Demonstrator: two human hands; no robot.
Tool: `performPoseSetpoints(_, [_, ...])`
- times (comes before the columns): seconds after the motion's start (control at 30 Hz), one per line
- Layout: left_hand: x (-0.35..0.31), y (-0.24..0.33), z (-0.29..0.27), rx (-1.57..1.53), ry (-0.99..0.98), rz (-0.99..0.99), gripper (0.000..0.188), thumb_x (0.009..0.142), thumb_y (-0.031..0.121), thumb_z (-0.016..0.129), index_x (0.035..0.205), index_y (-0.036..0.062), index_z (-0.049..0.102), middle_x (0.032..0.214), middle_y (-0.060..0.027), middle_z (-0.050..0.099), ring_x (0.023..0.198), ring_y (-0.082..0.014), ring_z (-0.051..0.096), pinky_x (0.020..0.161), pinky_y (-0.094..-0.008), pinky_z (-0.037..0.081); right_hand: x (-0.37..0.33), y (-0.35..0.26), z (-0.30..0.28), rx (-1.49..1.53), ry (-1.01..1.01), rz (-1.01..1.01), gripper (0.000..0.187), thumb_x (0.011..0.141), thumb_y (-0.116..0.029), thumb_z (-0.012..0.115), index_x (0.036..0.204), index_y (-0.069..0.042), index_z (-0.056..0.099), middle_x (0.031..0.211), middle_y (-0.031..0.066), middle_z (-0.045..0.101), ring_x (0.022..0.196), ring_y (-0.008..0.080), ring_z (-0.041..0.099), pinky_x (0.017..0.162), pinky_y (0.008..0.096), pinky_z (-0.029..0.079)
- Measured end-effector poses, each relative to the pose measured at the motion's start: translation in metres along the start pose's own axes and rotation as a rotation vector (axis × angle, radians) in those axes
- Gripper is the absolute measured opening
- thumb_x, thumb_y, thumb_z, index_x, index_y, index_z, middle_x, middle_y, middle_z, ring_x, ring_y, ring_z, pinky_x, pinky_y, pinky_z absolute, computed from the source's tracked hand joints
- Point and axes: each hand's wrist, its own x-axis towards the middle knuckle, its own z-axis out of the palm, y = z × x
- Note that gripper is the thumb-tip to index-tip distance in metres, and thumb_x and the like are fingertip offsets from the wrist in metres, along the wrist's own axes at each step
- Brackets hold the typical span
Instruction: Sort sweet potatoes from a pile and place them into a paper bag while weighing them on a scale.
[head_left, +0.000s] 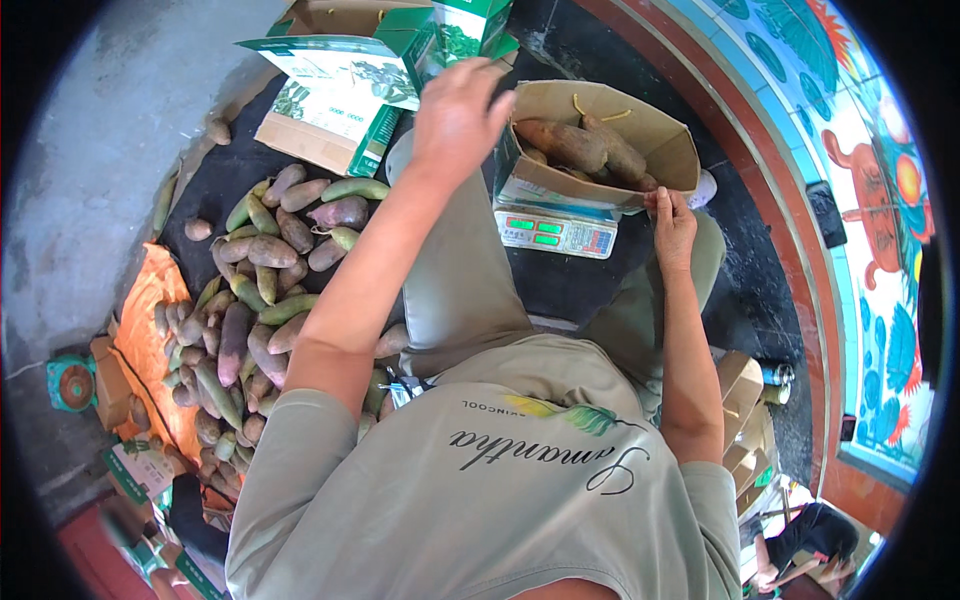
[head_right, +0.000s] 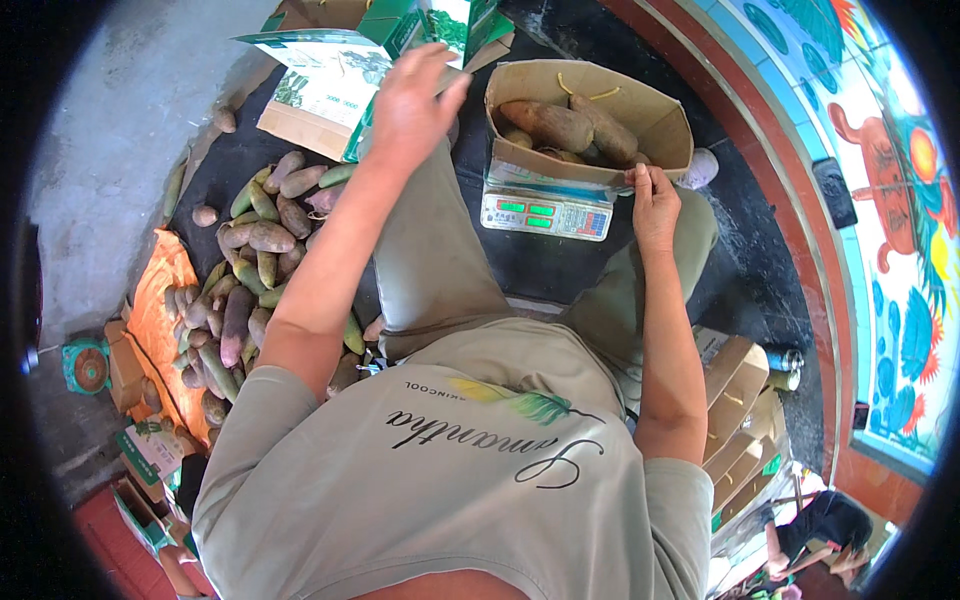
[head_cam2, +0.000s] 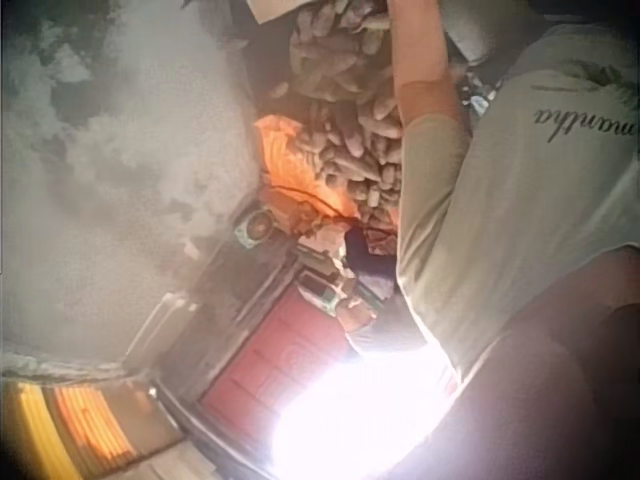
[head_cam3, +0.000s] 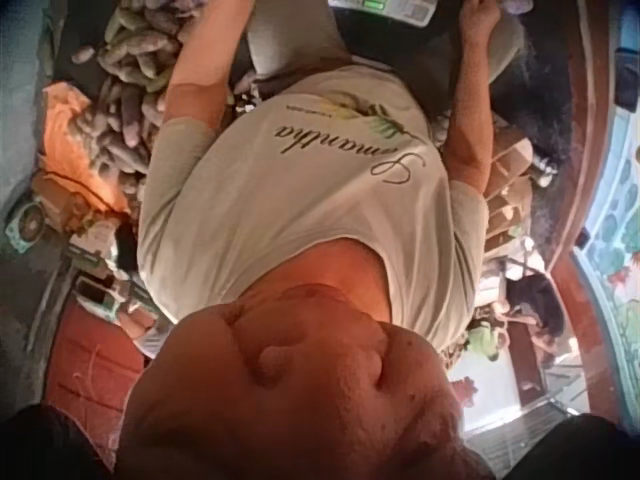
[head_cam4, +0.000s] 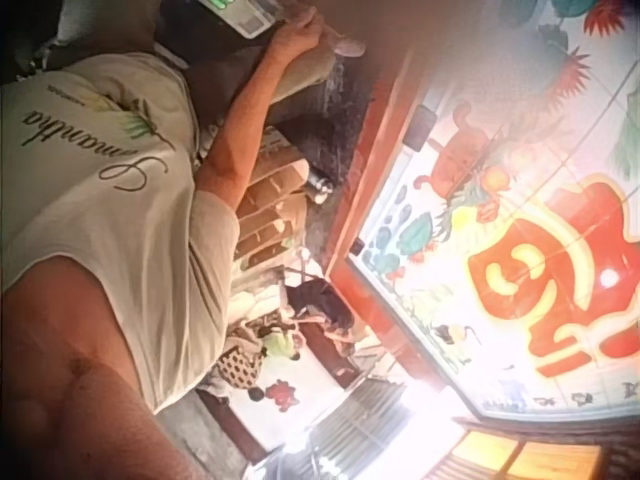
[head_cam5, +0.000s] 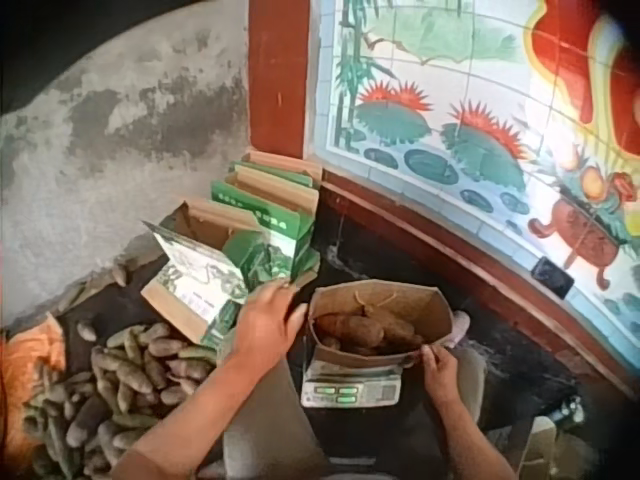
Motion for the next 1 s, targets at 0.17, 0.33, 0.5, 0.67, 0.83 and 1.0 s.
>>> performPoseSetpoints(0.17, [-0.011, 0.011, 0.008, 0.089, -0.186, 0.106, 0.024, 0.075, 0.021, 0.068, 0.091, 0.0048, 0.062, 0.105, -0.0113, 0.061, 0.100, -0.0277, 0.056, 0.089, -0.0397, 0.041, -0.006, -0.040, -0.019, 0.166, -0.050, 0.058, 0.024, 0.093, -0.019, 0.051, 0.082, 0.002, 0.059, 0.078, 0.0048, 0.062, 0.071, 0.0093, 0.056, 0.067, 0.0223, 0.045])
performPoseSetpoints(0.33, [-0.017, 0.002, 0.011, 0.178, -0.244, 0.115, 0.023, 0.074, 0.018, 0.067, 0.091, 0.0048, 0.062, 0.114, -0.0109, 0.057, 0.110, -0.0284, 0.050, 0.092, -0.0407, 0.039, 0.027, -0.095, -0.040, 0.111, -0.086, -0.043, 0.024, 0.092, -0.019, 0.052, 0.082, 0.001, 0.060, 0.079, 0.0046, 0.063, 0.073, 0.0096, 0.058, 0.069, 0.0231, 0.046])
performPoseSetpoints(0.5, [-0.013, 0.010, 0.011, 0.224, -0.358, 0.081, 0.022, 0.073, 0.017, 0.067, 0.091, 0.0045, 0.061, 0.114, -0.0117, 0.055, 0.114, -0.0289, 0.046, 0.093, -0.0405, 0.039, 0.059, -0.120, -0.039, 0.139, -0.065, -0.107, 0.024, 0.092, -0.020, 0.052, 0.081, 0.000, 0.061, 0.077, 0.0032, 0.062, 0.072, 0.0094, 0.057, 0.069, 0.0233, 0.045])
performPoseSetpoints(0.67, [-0.011, 0.015, 0.018, 0.164, -0.389, 0.079, 0.024, 0.070, 0.017, 0.068, 0.088, 0.0039, 0.061, 0.106, -0.0116, 0.057, 0.108, -0.0288, 0.048, 0.092, -0.0420, 0.038, 0.060, -0.085, -0.023, 0.080, -0.127, -0.144, 0.023, 0.090, -0.016, 0.053, 0.076, 0.001, 0.059, 0.069, 0.0020, 0.059, 0.067, 0.0077, 0.053, 0.065, 0.0221, 0.043])
performPoseSetpoints(0.83, [-0.002, 0.033, 0.032, 0.203, -0.489, 0.093, 0.024, 0.072, 0.018, 0.067, 0.091, 0.0036, 0.060, 0.108, -0.0122, 0.057, 0.110, -0.0297, 0.047, 0.094, -0.0440, 0.036, 0.054, -0.034, -0.036, 0.012, -0.090, -0.039, 0.022, 0.089, -0.016, 0.054, 0.076, 0.002, 0.059, 0.066, 0.0044, 0.059, 0.062, 0.0095, 0.054, 0.060, 0.0247, 0.044])
performPoseSetpoints(1.0, [0.004, 0.048, 0.039, 0.153, -0.593, 0.058, 0.025, 0.075, 0.018, 0.066, 0.095, 0.0033, 0.061, 0.112, -0.0122, 0.056, 0.115, -0.0299, 0.045, 0.096, -0.0416, 0.036, 0.081, 0.011, -0.047, -0.228, -0.032, -0.092, 0.016, 0.085, -0.015, 0.058, 0.078, -0.001, 0.060, 0.069, 0.0118, 0.061, 0.063, 0.0225, 0.060, 0.060, 0.0316, 0.046])
